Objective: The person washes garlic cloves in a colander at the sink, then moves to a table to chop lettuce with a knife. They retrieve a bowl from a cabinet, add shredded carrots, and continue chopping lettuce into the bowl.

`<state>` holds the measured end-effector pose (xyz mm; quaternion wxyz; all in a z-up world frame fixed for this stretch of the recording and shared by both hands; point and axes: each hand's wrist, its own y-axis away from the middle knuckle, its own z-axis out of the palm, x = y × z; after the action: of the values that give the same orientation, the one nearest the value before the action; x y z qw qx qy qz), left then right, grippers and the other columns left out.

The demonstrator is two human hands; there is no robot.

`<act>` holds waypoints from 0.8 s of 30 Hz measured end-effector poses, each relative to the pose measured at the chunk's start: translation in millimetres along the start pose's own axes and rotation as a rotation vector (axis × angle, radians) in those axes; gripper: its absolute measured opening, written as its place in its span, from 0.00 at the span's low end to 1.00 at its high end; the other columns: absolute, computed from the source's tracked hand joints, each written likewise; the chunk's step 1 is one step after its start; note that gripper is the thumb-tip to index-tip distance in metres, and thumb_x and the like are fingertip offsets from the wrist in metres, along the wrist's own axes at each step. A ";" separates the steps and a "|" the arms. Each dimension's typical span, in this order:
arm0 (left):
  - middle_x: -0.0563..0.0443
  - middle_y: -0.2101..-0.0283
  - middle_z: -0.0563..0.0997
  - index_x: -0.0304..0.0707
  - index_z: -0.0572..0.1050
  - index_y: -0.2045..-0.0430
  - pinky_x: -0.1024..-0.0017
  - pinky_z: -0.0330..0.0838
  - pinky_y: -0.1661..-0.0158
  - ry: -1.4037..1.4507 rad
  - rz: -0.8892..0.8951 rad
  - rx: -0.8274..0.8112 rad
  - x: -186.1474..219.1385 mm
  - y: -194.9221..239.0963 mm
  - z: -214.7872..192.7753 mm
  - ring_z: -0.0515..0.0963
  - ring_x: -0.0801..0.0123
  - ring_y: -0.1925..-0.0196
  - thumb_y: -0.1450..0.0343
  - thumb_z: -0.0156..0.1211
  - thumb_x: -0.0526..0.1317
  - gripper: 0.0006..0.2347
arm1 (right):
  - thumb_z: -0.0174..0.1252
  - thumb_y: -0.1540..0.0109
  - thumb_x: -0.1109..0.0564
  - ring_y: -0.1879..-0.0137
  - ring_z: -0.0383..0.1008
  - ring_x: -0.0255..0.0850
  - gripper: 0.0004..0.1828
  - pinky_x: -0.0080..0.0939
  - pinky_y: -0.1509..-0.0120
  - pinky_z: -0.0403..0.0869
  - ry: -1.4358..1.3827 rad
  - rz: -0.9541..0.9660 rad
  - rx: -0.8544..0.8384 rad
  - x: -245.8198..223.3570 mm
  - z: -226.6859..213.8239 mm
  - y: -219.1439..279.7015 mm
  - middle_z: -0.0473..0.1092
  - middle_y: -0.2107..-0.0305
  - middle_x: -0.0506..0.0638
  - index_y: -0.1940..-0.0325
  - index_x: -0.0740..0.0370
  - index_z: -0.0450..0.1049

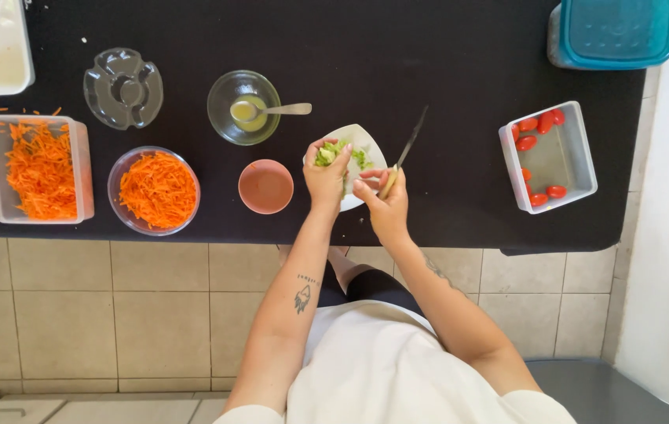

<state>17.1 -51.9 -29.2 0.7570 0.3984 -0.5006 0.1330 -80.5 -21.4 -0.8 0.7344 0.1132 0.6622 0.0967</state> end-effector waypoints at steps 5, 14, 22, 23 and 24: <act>0.51 0.83 0.76 0.39 0.75 0.73 0.84 0.67 0.85 -0.344 0.162 -0.180 11.2 -1.8 -31.3 0.73 0.77 0.88 0.47 0.76 0.38 0.15 | 0.30 0.32 0.36 0.80 0.59 0.34 0.29 0.30 0.74 0.60 0.427 -0.003 0.077 6.5 -32.3 -5.2 0.60 0.90 0.44 0.78 0.53 0.62; 0.56 0.77 0.79 0.57 0.76 0.74 0.73 0.73 0.69 -0.938 0.175 -0.205 72.5 11.9 -136.0 0.80 0.65 0.71 0.48 0.71 0.49 0.14 | 0.49 0.37 0.61 0.70 0.67 0.32 0.11 0.31 0.62 0.69 0.284 0.095 -0.423 54.3 -8.0 9.6 0.71 0.74 0.48 0.49 0.59 0.67; 0.53 0.78 0.77 0.52 0.75 0.72 0.71 0.72 0.70 -1.107 0.025 -0.354 89.4 -7.6 -159.6 0.79 0.64 0.72 0.48 0.68 0.51 0.16 | 0.56 0.42 0.35 0.71 0.68 0.44 0.20 0.44 0.64 0.66 0.705 0.208 -0.578 18.2 100.0 31.6 0.65 0.80 0.49 0.69 0.52 0.64; 0.47 0.78 0.77 0.44 0.75 0.69 0.66 0.73 0.69 -1.109 0.023 -0.377 95.1 -7.9 -159.0 0.79 0.59 0.71 0.45 0.63 0.51 0.17 | 0.56 0.42 0.36 0.73 0.68 0.43 0.20 0.42 0.67 0.65 0.746 0.189 -0.569 18.9 107.7 32.9 0.64 0.82 0.47 0.71 0.51 0.62; 0.47 0.78 0.77 0.44 0.75 0.69 0.66 0.73 0.69 -1.115 0.021 -0.393 92.2 -13.2 -163.5 0.79 0.59 0.71 0.45 0.63 0.51 0.17 | 0.56 0.42 0.36 0.73 0.68 0.43 0.20 0.42 0.67 0.65 0.743 0.197 -0.554 19.3 113.6 34.3 0.64 0.82 0.47 0.71 0.51 0.62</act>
<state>174.3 41.7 14.6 0.4379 0.2556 -0.8421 -0.1839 34.7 12.7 2.0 0.4375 -0.0672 0.8155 0.3729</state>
